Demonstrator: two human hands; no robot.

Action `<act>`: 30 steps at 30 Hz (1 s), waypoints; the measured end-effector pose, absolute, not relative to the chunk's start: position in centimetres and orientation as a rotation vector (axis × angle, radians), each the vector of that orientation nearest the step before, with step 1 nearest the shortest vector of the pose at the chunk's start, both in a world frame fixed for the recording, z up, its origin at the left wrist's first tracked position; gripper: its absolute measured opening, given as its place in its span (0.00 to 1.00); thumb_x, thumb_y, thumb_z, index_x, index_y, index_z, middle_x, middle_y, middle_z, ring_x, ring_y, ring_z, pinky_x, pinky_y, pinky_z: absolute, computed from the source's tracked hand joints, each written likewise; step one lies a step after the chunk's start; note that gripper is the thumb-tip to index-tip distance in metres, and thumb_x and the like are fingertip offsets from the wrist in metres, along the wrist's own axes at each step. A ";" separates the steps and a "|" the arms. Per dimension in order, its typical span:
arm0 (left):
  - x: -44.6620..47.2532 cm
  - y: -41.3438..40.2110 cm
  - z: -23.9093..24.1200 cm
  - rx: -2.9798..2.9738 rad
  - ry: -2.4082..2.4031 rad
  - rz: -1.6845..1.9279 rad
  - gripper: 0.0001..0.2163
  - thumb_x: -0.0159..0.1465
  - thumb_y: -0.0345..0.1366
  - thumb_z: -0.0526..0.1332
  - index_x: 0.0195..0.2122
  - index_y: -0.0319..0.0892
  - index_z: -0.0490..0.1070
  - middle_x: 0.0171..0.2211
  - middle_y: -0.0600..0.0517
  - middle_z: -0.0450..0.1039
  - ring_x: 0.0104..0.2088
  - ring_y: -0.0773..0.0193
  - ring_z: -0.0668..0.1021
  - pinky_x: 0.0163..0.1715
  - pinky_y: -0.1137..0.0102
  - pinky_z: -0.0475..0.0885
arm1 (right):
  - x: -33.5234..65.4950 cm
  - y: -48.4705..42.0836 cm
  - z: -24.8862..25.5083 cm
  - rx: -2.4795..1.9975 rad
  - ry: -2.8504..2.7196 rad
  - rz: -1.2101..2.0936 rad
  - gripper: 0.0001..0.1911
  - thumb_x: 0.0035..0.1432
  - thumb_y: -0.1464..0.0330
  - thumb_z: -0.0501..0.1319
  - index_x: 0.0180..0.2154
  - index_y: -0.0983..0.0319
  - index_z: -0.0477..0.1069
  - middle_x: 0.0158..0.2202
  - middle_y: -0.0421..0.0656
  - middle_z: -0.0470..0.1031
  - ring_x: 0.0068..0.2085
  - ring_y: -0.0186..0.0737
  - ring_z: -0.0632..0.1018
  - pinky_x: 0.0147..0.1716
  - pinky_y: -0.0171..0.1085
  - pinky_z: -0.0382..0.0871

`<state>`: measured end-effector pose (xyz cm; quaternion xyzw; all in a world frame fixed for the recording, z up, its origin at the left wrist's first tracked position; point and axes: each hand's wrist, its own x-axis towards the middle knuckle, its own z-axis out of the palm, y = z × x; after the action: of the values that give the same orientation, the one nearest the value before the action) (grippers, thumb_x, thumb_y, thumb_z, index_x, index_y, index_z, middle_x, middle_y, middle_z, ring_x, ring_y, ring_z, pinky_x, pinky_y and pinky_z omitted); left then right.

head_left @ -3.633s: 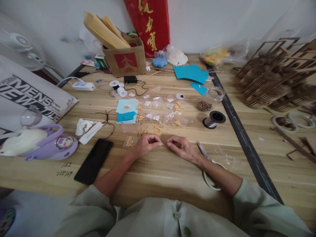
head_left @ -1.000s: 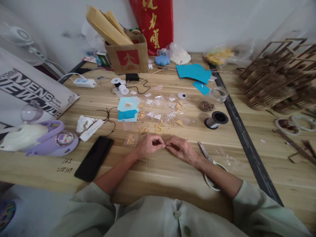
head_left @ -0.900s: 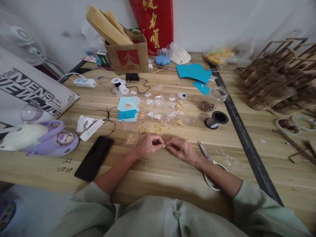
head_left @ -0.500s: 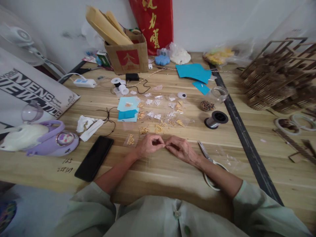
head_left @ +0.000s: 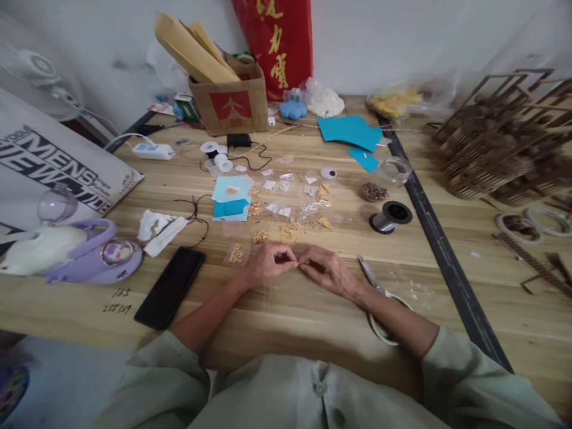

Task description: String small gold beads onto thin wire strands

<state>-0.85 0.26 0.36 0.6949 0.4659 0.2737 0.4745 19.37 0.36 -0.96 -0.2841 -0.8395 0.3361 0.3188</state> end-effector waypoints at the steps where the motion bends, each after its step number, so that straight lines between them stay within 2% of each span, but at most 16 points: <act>1: -0.8 0.3 0.3 1.707 1.140 0.672 0.06 0.55 0.34 0.63 0.26 0.36 0.73 0.24 0.52 0.73 0.24 0.70 0.71 0.25 0.76 0.65 | 19.4 0.4 -0.9 -0.745 -2.212 0.882 0.04 0.63 0.72 0.56 0.37 0.62 0.69 0.33 0.44 0.71 0.34 0.37 0.72 0.34 0.35 0.66; 10: -2.3 0.8 0.7 1.806 1.138 0.621 0.06 0.58 0.34 0.62 0.30 0.36 0.75 0.30 0.49 0.75 0.30 0.67 0.74 0.31 0.73 0.68 | 19.3 0.5 -1.0 -0.772 -2.238 0.872 0.07 0.65 0.70 0.52 0.35 0.62 0.67 0.32 0.44 0.70 0.33 0.37 0.71 0.34 0.35 0.67; 16: -3.2 1.0 0.0 2.214 1.158 0.530 0.04 0.59 0.33 0.62 0.30 0.40 0.75 0.30 0.49 0.74 0.34 0.63 0.74 0.38 0.69 0.67 | 19.4 0.4 -0.8 -0.809 -2.233 0.869 0.08 0.65 0.68 0.51 0.34 0.61 0.66 0.31 0.43 0.69 0.32 0.37 0.71 0.33 0.35 0.67; 22: -2.8 0.6 -0.3 2.496 1.113 0.406 0.06 0.63 0.34 0.59 0.33 0.40 0.74 0.34 0.49 0.73 0.38 0.61 0.72 0.44 0.66 0.65 | 19.4 0.4 -1.0 -0.802 -2.242 0.857 0.08 0.65 0.69 0.51 0.34 0.61 0.66 0.31 0.43 0.69 0.32 0.36 0.70 0.33 0.35 0.67; 30: -2.5 0.2 0.0 2.564 1.069 0.380 0.09 0.66 0.32 0.53 0.34 0.39 0.73 0.34 0.47 0.71 0.39 0.61 0.71 0.43 0.66 0.65 | 19.3 0.4 -1.0 -0.809 -2.236 0.837 0.07 0.65 0.70 0.52 0.34 0.61 0.66 0.31 0.43 0.69 0.32 0.36 0.71 0.32 0.35 0.67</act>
<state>-2.52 0.22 0.02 0.9014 0.3760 0.1337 0.1682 19.33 0.42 -1.03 -0.3055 -0.8446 0.3161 0.3055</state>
